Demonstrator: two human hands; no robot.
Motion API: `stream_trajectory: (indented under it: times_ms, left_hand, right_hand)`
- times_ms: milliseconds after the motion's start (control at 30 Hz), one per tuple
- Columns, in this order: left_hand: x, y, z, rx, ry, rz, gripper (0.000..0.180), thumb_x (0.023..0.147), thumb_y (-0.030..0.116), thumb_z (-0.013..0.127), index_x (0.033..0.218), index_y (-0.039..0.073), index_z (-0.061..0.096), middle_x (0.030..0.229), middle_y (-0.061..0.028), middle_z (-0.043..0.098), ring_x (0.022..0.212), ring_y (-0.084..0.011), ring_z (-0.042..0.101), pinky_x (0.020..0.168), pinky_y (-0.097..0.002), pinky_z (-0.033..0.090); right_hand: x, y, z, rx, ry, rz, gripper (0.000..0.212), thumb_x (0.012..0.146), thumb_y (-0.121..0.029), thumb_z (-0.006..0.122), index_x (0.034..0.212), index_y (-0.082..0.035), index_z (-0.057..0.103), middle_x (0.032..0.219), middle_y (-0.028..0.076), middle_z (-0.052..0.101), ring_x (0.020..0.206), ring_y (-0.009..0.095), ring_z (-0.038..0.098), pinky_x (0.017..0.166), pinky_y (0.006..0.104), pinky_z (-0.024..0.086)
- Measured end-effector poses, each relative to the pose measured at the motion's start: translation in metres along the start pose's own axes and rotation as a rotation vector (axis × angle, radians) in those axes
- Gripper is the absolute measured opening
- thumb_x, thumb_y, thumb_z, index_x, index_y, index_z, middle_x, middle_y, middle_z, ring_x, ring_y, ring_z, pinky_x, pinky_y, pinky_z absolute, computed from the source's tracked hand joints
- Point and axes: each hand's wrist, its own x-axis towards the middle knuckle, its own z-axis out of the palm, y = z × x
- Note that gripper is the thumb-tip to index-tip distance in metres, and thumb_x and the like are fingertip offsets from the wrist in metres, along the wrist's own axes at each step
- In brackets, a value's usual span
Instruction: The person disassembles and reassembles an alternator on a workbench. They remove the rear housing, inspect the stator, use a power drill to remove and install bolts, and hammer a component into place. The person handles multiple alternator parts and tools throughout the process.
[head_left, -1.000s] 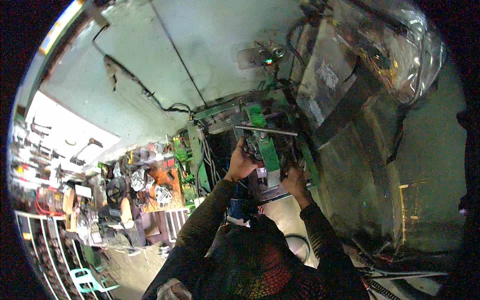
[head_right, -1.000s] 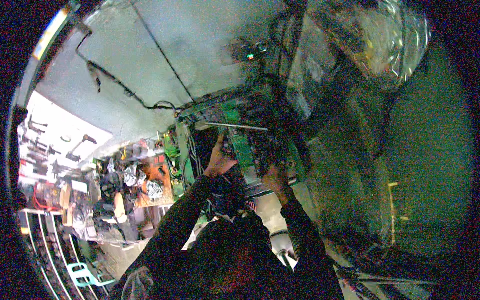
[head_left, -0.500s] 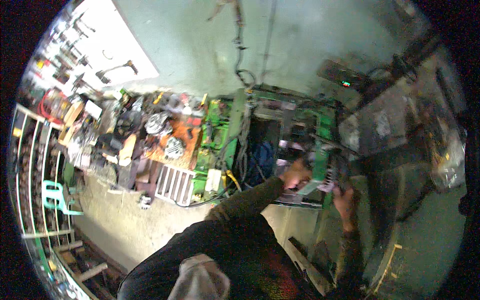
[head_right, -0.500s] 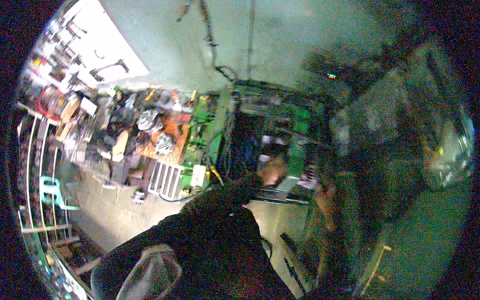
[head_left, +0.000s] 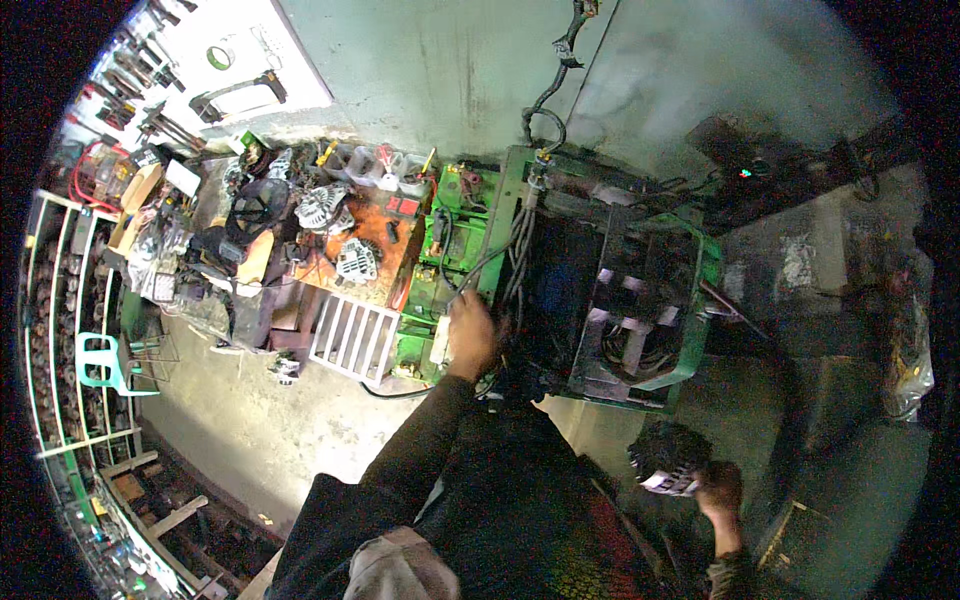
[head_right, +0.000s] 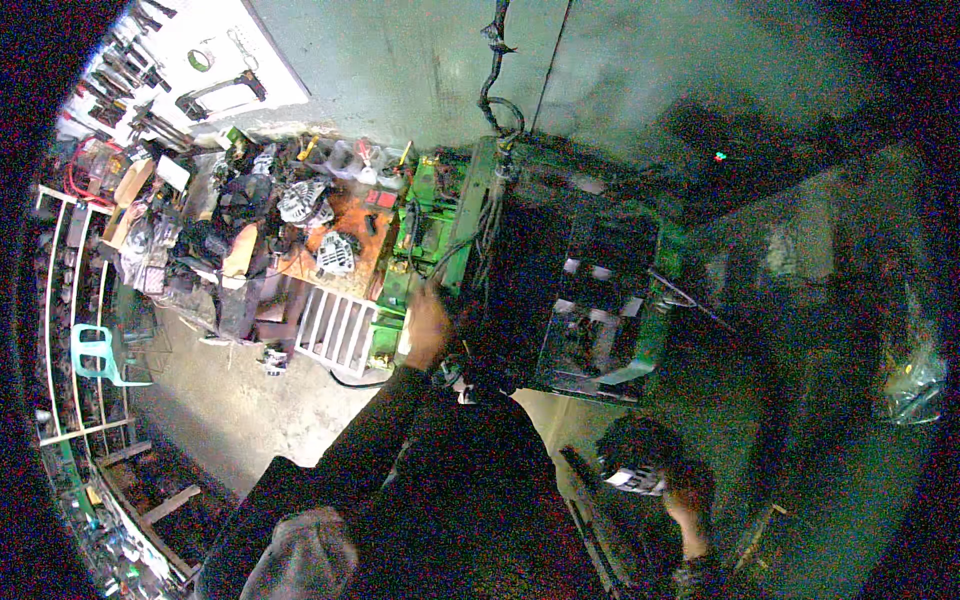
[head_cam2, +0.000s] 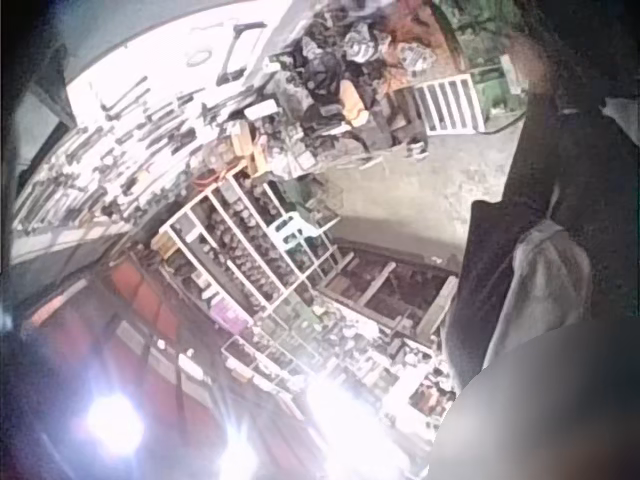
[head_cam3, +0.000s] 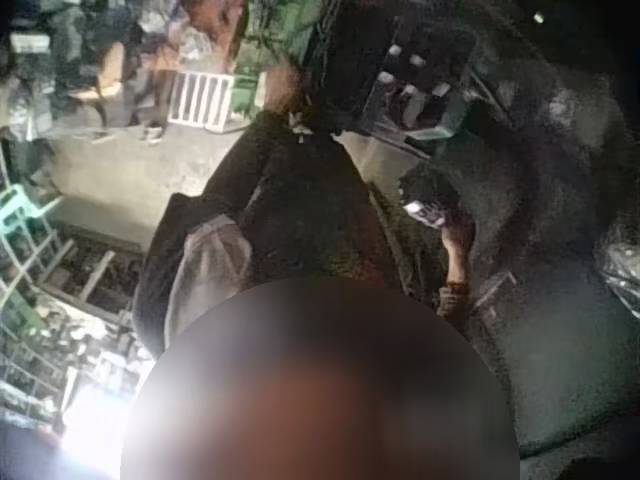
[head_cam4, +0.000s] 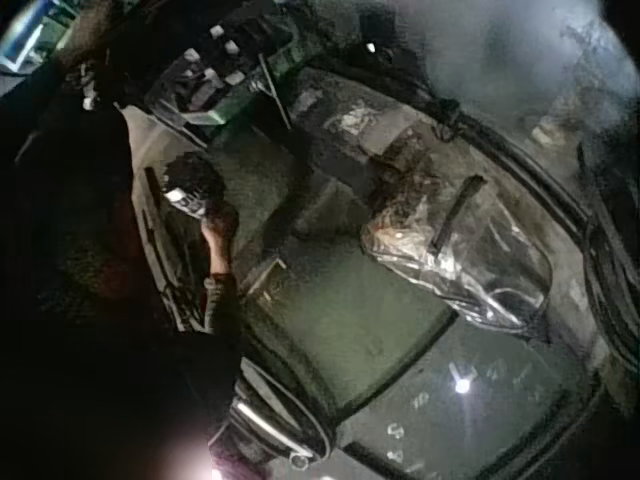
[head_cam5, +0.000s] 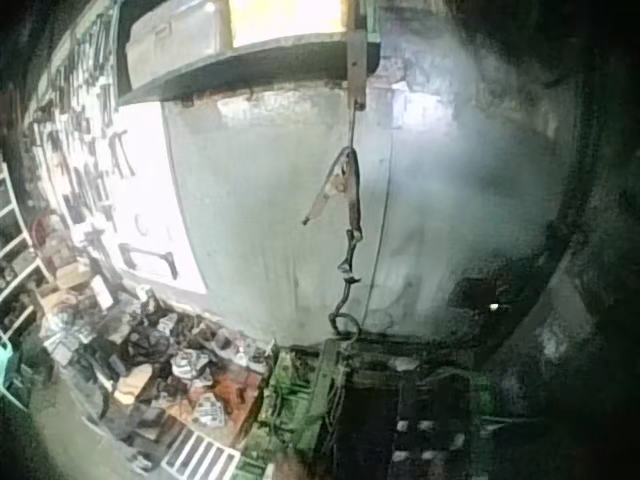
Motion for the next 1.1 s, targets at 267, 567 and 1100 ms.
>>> stream_trajectory:
  times_ms: [267,567,1100]
  left_hand:
    - [0.009,-0.044,0.013,-0.156,-0.086,-0.282,0.089,0.081,0.036,0.086,0.136,-0.011,0.036,0.121,-0.0338,0.064,0.11,-0.0516,0.066,0.095,-0.0563,0.055]
    - [-0.029,-0.133,-0.088,-1.734,-0.076,-0.401,0.025,0.094,0.025,0.058,0.104,0.003,0.068,0.09,-0.0068,0.064,0.076,-0.0217,0.062,0.064,-0.0367,0.053]
    - [-0.327,-0.455,-0.322,-1.79,0.835,-0.391,0.019,0.1,0.014,0.057,0.11,0.0,0.065,0.098,-0.0159,0.073,0.077,-0.024,0.068,0.071,-0.0376,0.058]
  right_hand:
    - [-0.009,-0.063,0.04,0.144,0.061,-0.229,0.024,0.094,-0.029,0.067,0.088,-0.008,0.074,0.075,0.016,0.07,0.066,0.037,0.065,0.062,0.0515,0.049]
    - [0.01,-0.169,-0.013,-0.134,0.139,-0.576,0.031,0.093,-0.036,0.071,0.093,-0.006,0.074,0.079,0.017,0.072,0.07,0.034,0.071,0.061,0.0487,0.05]
    - [-0.105,-0.65,-0.087,0.137,-0.094,-1.021,0.041,0.087,-0.039,0.079,0.084,0.002,0.075,0.073,0.025,0.07,0.068,0.042,0.071,0.066,0.0509,0.055]
